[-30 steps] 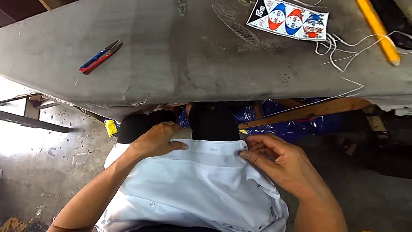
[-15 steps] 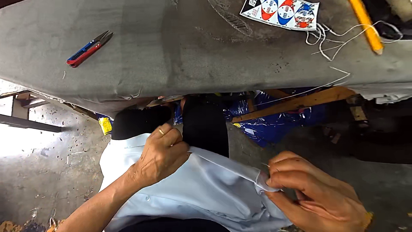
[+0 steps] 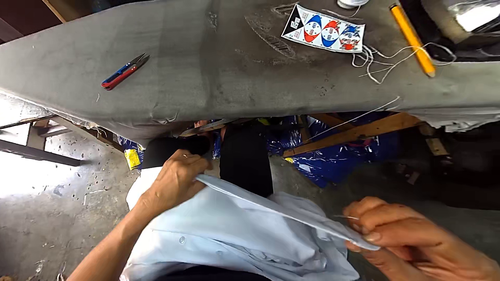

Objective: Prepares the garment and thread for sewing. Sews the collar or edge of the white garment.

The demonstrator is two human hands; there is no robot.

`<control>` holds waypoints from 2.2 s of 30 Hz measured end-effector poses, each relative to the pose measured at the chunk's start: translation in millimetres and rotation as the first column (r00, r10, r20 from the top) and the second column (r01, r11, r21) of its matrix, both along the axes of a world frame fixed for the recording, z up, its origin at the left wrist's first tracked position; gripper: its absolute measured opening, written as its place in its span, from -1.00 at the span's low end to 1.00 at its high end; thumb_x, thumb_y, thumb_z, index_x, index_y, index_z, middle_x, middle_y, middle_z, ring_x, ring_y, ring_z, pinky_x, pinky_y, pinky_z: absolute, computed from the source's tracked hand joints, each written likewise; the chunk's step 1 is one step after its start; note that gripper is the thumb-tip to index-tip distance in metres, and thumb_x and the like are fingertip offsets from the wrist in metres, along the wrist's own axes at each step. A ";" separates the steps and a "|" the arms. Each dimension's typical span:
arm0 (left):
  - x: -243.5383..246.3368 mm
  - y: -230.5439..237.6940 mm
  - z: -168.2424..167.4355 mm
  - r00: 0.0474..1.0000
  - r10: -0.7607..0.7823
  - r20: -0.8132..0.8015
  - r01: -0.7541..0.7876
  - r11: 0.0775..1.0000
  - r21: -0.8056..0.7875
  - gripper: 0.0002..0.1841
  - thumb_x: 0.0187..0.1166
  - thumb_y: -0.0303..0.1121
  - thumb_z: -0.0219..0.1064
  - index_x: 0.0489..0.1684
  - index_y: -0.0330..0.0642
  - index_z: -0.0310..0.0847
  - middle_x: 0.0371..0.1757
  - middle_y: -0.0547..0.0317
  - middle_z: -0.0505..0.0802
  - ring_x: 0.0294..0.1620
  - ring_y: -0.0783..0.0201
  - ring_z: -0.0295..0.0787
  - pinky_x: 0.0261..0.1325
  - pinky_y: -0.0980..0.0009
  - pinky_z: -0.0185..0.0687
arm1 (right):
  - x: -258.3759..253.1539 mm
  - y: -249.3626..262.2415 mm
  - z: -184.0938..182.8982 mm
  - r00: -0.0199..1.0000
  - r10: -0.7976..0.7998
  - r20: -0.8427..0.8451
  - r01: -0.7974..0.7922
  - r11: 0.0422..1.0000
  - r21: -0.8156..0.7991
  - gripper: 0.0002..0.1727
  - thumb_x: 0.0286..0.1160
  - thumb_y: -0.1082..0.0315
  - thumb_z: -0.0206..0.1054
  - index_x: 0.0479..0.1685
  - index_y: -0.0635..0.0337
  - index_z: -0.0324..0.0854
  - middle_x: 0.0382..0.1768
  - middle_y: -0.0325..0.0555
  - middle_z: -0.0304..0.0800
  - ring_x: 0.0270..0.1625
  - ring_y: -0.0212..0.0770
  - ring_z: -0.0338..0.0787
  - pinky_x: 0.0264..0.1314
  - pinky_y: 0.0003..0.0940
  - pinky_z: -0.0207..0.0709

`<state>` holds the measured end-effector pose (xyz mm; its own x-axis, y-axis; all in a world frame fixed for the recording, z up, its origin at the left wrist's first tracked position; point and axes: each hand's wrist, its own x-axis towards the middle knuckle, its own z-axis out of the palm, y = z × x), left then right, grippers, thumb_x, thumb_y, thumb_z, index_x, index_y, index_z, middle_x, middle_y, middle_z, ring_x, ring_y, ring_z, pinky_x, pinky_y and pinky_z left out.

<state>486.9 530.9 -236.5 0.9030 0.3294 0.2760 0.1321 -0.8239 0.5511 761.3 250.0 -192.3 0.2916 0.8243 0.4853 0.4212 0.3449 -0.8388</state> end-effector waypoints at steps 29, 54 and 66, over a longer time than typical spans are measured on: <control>25.0 15.2 19.3 0.906 -0.302 -0.295 0.015 0.720 -0.693 -0.74 0.59 -0.06 0.45 -0.06 -0.03 0.76 -0.22 0.39 0.81 -0.22 0.58 0.70 -0.12 0.57 0.64 | 13.7 48.9 -9.2 0.933 -0.169 -0.318 0.111 0.975 -0.190 -0.87 0.68 0.33 0.28 0.05 0.02 0.69 -0.19 -0.17 0.88 -0.24 -0.23 0.90 -0.11 -0.32 0.86; 9.4 -12.7 11.1 0.999 -0.005 0.042 0.038 0.565 -0.824 -0.87 0.54 -0.37 0.49 -0.14 -0.24 0.82 -0.31 0.33 0.82 -0.35 0.58 0.67 -0.26 0.65 0.61 | -69.3 89.2 -18.9 0.965 0.046 -0.259 -0.098 0.977 -0.191 -0.89 0.60 0.40 0.37 -0.07 0.21 0.77 -0.08 -0.22 0.77 -0.18 -0.44 0.75 -0.18 -0.59 0.71; 0.7 -15.9 18.2 0.996 0.041 0.080 0.042 0.573 -0.818 -0.89 0.52 -0.41 0.49 -0.15 -0.25 0.82 -0.27 0.28 0.82 -0.34 0.55 0.68 -0.27 0.64 0.62 | -105.1 98.5 -23.1 0.996 -0.079 0.042 0.087 0.958 -0.273 -0.86 0.54 0.36 0.39 -0.17 0.19 0.85 -0.23 -0.23 0.75 -0.28 -0.58 0.69 -0.34 -0.76 0.57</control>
<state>487.6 515.0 -218.3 0.8912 0.4519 -0.0401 0.0527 -0.0155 0.9985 656.2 348.5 -215.4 0.3532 0.9006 0.2532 0.4654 0.0657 -0.8827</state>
